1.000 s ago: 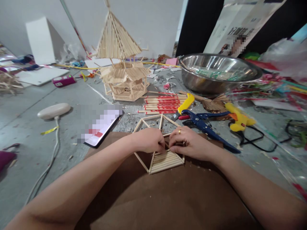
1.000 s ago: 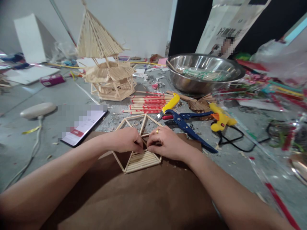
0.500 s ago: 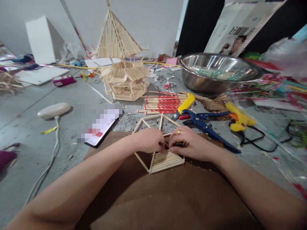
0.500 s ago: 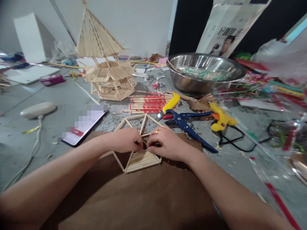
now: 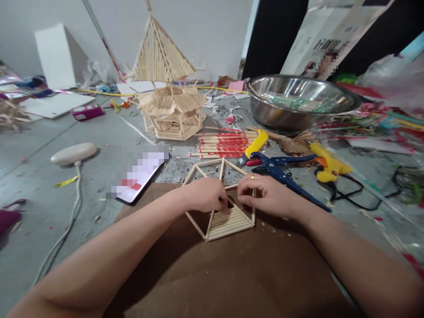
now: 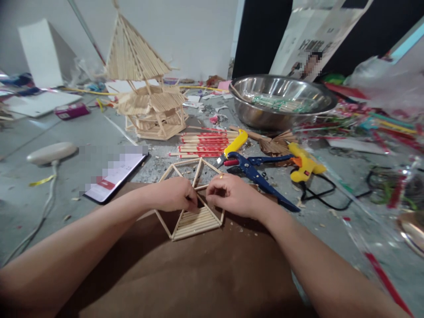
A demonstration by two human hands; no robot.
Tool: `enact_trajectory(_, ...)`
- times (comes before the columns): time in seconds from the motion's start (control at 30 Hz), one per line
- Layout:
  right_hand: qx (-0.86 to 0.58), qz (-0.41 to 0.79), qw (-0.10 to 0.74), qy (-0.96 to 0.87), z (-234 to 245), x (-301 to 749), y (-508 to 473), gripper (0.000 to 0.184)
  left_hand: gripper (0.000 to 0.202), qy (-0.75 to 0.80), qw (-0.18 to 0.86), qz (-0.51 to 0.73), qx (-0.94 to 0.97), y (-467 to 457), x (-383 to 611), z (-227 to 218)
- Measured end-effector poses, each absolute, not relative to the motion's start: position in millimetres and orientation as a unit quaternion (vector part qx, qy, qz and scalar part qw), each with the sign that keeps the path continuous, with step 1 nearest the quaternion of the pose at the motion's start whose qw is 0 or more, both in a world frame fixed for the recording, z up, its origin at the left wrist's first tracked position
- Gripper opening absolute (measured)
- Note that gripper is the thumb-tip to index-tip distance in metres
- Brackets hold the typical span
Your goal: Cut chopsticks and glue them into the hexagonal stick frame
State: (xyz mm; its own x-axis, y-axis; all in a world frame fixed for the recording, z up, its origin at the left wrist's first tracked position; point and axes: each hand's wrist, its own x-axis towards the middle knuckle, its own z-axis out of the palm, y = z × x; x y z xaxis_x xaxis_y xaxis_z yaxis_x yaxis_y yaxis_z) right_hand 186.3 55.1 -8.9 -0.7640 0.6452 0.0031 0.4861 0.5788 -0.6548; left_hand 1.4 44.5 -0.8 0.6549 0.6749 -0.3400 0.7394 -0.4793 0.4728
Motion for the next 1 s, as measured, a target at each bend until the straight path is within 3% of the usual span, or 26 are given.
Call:
enact_trajectory(0.27, -0.378, 0.354, 0.173, -0.837, 3.6, 194.4, 58.5, 0.012, 0.025, 0.419, 0.312, -0.048, 0.851, 44.1, 1.7, -1.3)
enact_trajectory(0.47, -0.527, 0.214, 0.281, -0.773, 29.2, 227.5, 75.4, 0.023, 0.024, 0.440, 0.327, -0.048, 0.835, 41.5, 1.4, -2.3)
enact_trajectory(0.53, -0.614, 0.095, 0.260, -0.739, 38.6, 246.1, 82.9, 0.027, 0.023, 0.441, 0.327, -0.052, 0.834, 41.2, 1.0, -2.5)
enact_trajectory(0.63, -0.755, -0.031, 0.120, -0.644, 45.7, 278.1, 93.1, 0.038, 0.023, 0.437, 0.326, -0.056, 0.836, 42.1, -0.8, -2.3)
enact_trajectory(0.73, -0.816, -0.003, 0.007, -0.578, 37.2, 308.0, 101.4, 0.059, 0.025, 0.427, 0.326, -0.054, 0.842, 43.7, -2.8, -0.9)
enact_trajectory(0.87, -0.834, 0.046, 0.015, -0.549, 10.0, 330.5, 110.8, 0.069, 0.023, 0.421, 0.334, -0.052, 0.842, 44.9, -3.6, 1.2)
enact_trajectory(1.0, -0.824, 0.032, 0.092, -0.558, -11.4, 340.4, 119.4, 0.074, 0.023, 0.421, 0.357, -0.049, 0.833, 46.7, -5.3, 2.2)
